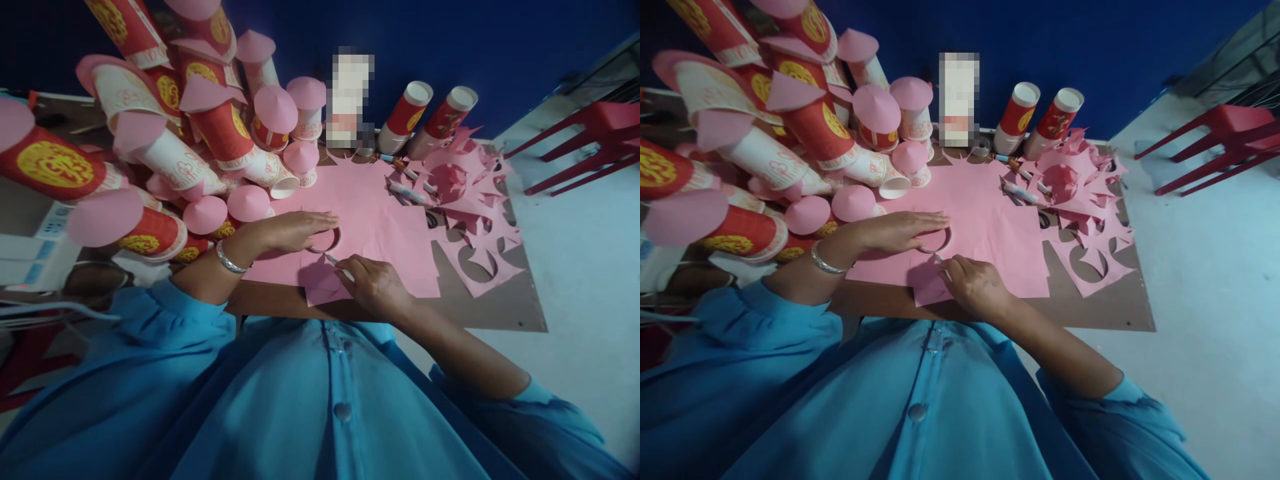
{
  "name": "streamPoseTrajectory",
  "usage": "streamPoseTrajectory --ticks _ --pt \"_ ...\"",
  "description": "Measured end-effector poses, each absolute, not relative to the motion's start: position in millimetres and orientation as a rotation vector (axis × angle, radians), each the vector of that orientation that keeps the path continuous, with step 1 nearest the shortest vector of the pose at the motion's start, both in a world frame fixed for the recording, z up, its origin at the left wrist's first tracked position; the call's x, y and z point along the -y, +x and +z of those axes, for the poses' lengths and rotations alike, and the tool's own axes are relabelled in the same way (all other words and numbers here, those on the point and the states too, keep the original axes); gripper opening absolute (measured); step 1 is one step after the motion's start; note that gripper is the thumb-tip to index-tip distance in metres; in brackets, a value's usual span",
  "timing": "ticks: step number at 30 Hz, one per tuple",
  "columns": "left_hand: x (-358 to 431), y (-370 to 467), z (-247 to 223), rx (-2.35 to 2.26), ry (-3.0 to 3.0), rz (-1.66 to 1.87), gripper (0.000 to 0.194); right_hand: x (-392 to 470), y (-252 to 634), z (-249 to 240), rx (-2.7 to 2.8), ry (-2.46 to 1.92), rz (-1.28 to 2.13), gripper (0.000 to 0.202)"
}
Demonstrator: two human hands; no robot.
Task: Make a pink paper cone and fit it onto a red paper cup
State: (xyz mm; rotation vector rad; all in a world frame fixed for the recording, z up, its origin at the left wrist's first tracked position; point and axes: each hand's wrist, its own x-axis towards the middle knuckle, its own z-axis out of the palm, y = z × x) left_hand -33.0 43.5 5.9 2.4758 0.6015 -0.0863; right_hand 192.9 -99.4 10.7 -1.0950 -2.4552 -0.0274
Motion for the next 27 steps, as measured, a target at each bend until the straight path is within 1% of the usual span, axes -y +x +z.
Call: streamPoseTrajectory --ticks 10,18,22,27 --pt "-39.1 -32.3 15.6 -0.644 2.445 -0.094 0.066 93.9 217.0 13.0 2.361 -1.266 0.100 0.024" --pt "-39.4 -32.8 13.7 -0.625 2.458 -0.061 0.062 100.7 229.6 25.3 2.077 -1.243 0.192 0.011" --pt "-38.8 -31.9 16.3 -0.651 2.460 -0.057 0.060 103.2 235.2 24.7 1.876 -1.235 0.267 0.016" --pt "-38.3 -33.9 18.0 -0.629 2.466 -0.051 0.061 105.7 238.5 17.5 1.720 -1.253 0.369 0.019"
